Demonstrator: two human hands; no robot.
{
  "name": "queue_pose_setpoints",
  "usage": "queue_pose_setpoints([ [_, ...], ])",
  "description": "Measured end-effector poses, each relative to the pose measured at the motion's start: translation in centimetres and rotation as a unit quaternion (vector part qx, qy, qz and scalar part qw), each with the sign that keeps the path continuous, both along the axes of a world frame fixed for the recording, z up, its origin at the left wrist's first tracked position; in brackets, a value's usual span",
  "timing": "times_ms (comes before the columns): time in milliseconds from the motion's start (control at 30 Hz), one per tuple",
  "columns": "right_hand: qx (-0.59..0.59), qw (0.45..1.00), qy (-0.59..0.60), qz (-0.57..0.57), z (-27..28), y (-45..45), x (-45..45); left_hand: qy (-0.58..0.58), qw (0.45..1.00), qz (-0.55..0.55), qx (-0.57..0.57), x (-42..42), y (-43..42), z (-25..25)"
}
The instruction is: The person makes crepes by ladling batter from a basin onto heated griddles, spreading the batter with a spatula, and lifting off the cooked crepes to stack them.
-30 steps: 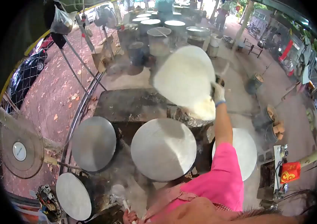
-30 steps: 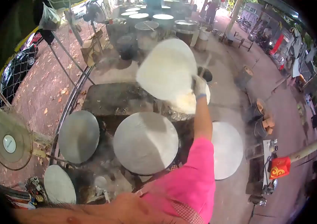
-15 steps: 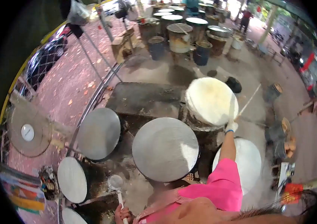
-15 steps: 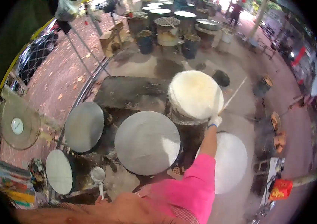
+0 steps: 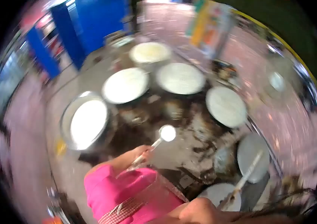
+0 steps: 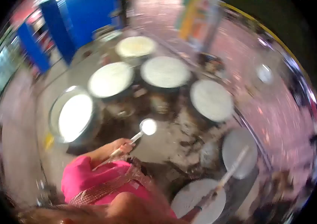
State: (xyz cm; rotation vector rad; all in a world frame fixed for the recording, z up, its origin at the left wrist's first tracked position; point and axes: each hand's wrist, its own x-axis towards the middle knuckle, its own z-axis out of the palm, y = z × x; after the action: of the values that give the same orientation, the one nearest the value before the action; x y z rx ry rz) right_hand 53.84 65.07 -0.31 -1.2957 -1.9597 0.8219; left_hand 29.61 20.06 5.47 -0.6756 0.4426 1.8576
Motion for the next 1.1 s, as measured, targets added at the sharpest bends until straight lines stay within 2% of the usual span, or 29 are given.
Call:
queue_pose_setpoints([
  [100,0.022,0.961,0.003,0.277,3.5,-5.9,-15.0,-0.066,0.980,0.169,0.079,3.4,-8.4,1.5],
  [133,-0.074,0.918,-0.030,0.389,6.8,-11.8,-19.1,0.016,0.968,0.240,0.074,5.0,-12.0,1.1],
  [167,-0.119,0.870,0.021,0.479,3.1,-14.7,-24.3,0.147,0.950,0.273,0.035,6.0,-15.5,1.2],
  [200,-0.091,0.838,-0.063,0.534,6.3,-20.7,-27.3,0.186,0.937,0.295,-0.006,7.2,-18.5,2.0],
  [233,-0.025,0.784,-0.109,0.611,5.3,-24.0,-31.3,0.220,0.923,0.312,-0.051,7.9,-21.3,2.8],
  [267,0.060,0.740,-0.131,0.657,7.2,-29.3,-34.1,0.273,0.905,0.316,-0.082,8.2,-24.7,1.8],
  [300,0.133,0.693,-0.234,0.669,7.5,-34.4,-37.3,0.293,0.884,0.323,-0.168,8.1,-27.4,2.1],
  [333,0.170,0.661,-0.200,0.703,9.3,-39.8,-39.3,0.277,0.876,0.332,-0.214,7.6,-30.8,1.0],
  [367,0.214,0.611,-0.188,0.739,8.0,-44.4,-41.6,0.257,0.867,0.342,-0.255,7.4,-34.1,-1.3],
  [433,0.226,0.512,-0.296,0.774,11.6,-55.9,-43.3,0.239,0.870,0.322,-0.287,6.3,-40.6,-3.6],
  [500,0.309,0.456,-0.335,0.764,10.8,-64.5,-44.1,0.197,0.876,0.348,-0.271,4.6,-45.6,-8.4],
  [533,0.349,0.441,-0.321,0.762,7.9,-67.4,-44.0,0.157,0.865,0.339,-0.336,3.8,-47.7,-11.2],
  [567,0.397,0.360,-0.333,0.776,3.1,-69.0,-44.7,0.114,0.851,0.322,-0.398,3.3,-49.0,-14.9],
  [633,0.419,0.305,-0.325,0.791,4.4,-72.2,-43.3,0.032,0.886,0.245,-0.392,3.6,-52.9,-26.5],
  [700,0.342,0.354,-0.325,0.808,8.2,-72.3,-43.3,0.068,0.836,0.212,-0.501,2.9,-51.5,-23.6],
  [733,0.322,0.391,-0.341,0.792,6.5,-71.0,-43.8,0.091,0.806,0.188,-0.553,2.4,-50.8,-22.2],
  [767,0.319,0.430,-0.355,0.767,3.0,-69.5,-43.7,0.110,0.799,0.189,-0.560,2.5,-50.2,-23.2],
  [800,0.286,0.423,-0.378,0.772,1.6,-68.5,-42.5,0.029,0.845,0.237,-0.478,1.4,-50.4,-23.1],
  [833,0.308,0.397,-0.391,0.771,0.8,-68.2,-41.0,-0.051,0.876,0.281,-0.388,0.3,-50.1,-22.8],
  [867,0.263,0.422,-0.393,0.774,-0.2,-67.2,-39.9,-0.087,0.877,0.320,-0.346,-0.5,-49.5,-25.2],
  [900,0.231,0.441,-0.375,0.782,0.3,-66.1,-38.6,-0.120,0.889,0.352,-0.266,-1.1,-49.1,-19.0],
  [933,0.220,0.452,-0.391,0.771,1.8,-65.0,-37.2,-0.177,0.883,0.420,-0.116,-1.0,-48.8,-14.7],
  [967,0.212,0.462,-0.401,0.762,3.7,-64.3,-36.4,-0.222,0.848,0.480,0.038,-1.1,-48.7,-10.9],
  [1000,0.201,0.493,-0.375,0.759,5.7,-64.1,-35.9,-0.207,0.847,0.483,0.080,-1.0,-48.8,-7.1],
  [1067,0.172,0.547,-0.327,0.751,9.0,-62.8,-34.5,-0.112,0.866,0.486,0.026,-0.9,-48.5,2.3],
  [1100,0.193,0.560,-0.261,0.763,9.4,-62.5,-34.7,-0.061,0.840,0.524,-0.129,-1.3,-47.4,7.8],
])
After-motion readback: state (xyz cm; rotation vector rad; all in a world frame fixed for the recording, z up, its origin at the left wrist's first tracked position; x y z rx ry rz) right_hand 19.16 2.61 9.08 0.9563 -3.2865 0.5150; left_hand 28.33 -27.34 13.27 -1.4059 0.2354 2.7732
